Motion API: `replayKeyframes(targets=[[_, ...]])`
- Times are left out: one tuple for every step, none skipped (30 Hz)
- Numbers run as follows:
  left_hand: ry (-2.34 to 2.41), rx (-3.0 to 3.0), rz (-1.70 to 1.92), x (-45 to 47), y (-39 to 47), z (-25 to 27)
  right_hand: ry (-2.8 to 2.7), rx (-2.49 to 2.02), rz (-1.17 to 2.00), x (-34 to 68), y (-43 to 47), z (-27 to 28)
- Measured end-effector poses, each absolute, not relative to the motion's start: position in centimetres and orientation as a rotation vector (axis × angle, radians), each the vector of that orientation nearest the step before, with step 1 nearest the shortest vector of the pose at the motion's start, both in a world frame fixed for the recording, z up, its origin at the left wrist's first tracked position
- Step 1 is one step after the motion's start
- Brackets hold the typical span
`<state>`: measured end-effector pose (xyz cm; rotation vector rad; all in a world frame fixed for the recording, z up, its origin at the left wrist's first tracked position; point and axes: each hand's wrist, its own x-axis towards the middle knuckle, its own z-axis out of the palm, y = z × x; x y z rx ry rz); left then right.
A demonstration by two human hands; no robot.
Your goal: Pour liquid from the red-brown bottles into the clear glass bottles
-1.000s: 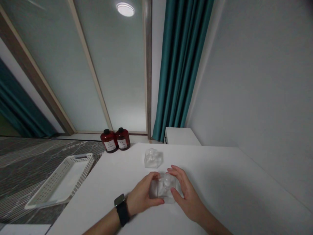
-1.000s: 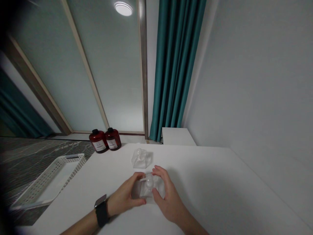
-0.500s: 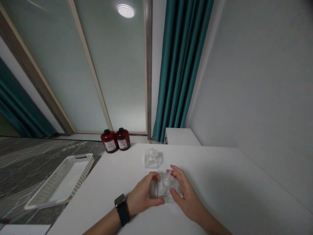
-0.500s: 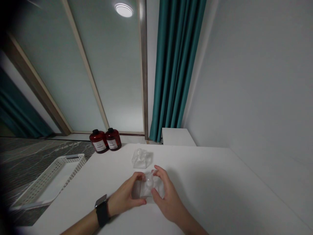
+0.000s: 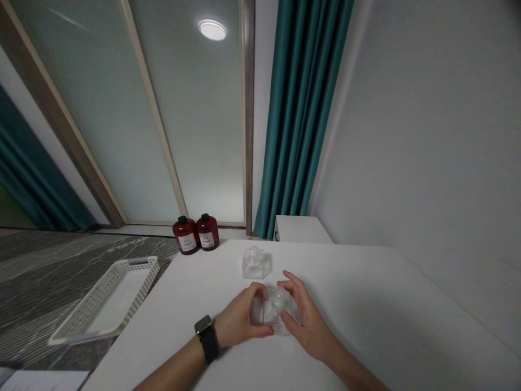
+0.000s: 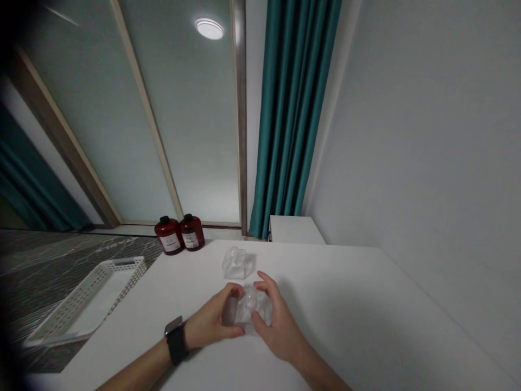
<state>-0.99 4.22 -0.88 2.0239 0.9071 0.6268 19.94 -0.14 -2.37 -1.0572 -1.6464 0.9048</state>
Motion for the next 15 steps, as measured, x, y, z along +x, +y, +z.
replayKeyframes(targets=[[0.913, 2.028, 0.624, -0.97, 4.23, -0.86, -1.649, -1.053, 0.912, 19.94, -0.17, -2.36], [0.918, 2.033, 0.62, -0.95, 4.24, -0.84, -1.653, -1.046, 0.916, 19.96, -0.18, -2.32], [0.922, 2.039, 0.617, -0.93, 4.24, -0.82, -1.655, -1.039, 0.915, 19.99, -0.18, -2.27], [0.927, 2.043, 0.615, -0.91, 4.24, -0.81, -1.655, -1.034, 0.909, 20.04, -0.16, -2.21], [0.933, 2.047, 0.612, -0.9, 4.25, -0.8, -1.655, -1.031, 0.905, 20.09, -0.13, -2.15], [0.938, 2.048, 0.608, -0.89, 4.25, -0.79, -1.653, -1.029, 0.908, 20.14, -0.09, -2.1], [0.942, 2.047, 0.604, -0.89, 4.25, -0.77, -1.65, -1.029, 0.917, 20.16, -0.04, -2.07], [0.944, 2.043, 0.599, -0.89, 4.24, -0.75, -1.646, -1.033, 0.93, 20.15, 0.0, -2.06], [0.944, 2.039, 0.595, -0.9, 4.23, -0.71, -1.641, -1.041, 0.936, 20.12, 0.04, -2.08], [0.942, 2.035, 0.594, -0.9, 4.22, -0.68, -1.637, -1.054, 0.936, 20.06, 0.07, -2.13], [0.938, 2.033, 0.594, -0.9, 4.21, -0.64, -1.63, -1.071, 0.928, 19.98, 0.1, -2.19], [0.938, 2.033, 0.597, -0.91, 4.2, -0.61, -1.621, -1.091, 0.917, 19.9, 0.12, -2.27], [0.942, 2.035, 0.599, -0.91, 4.2, -0.59, -1.613, -1.108, 0.907, 19.83, 0.14, -2.34], [0.95, 2.038, 0.601, -0.92, 4.2, -0.58, -1.603, -1.122, 0.899, 19.77, 0.15, -2.41], [0.961, 2.041, 0.599, -0.93, 4.21, -0.58, -1.596, -1.13, 0.896, 19.74, 0.15, -2.46]])
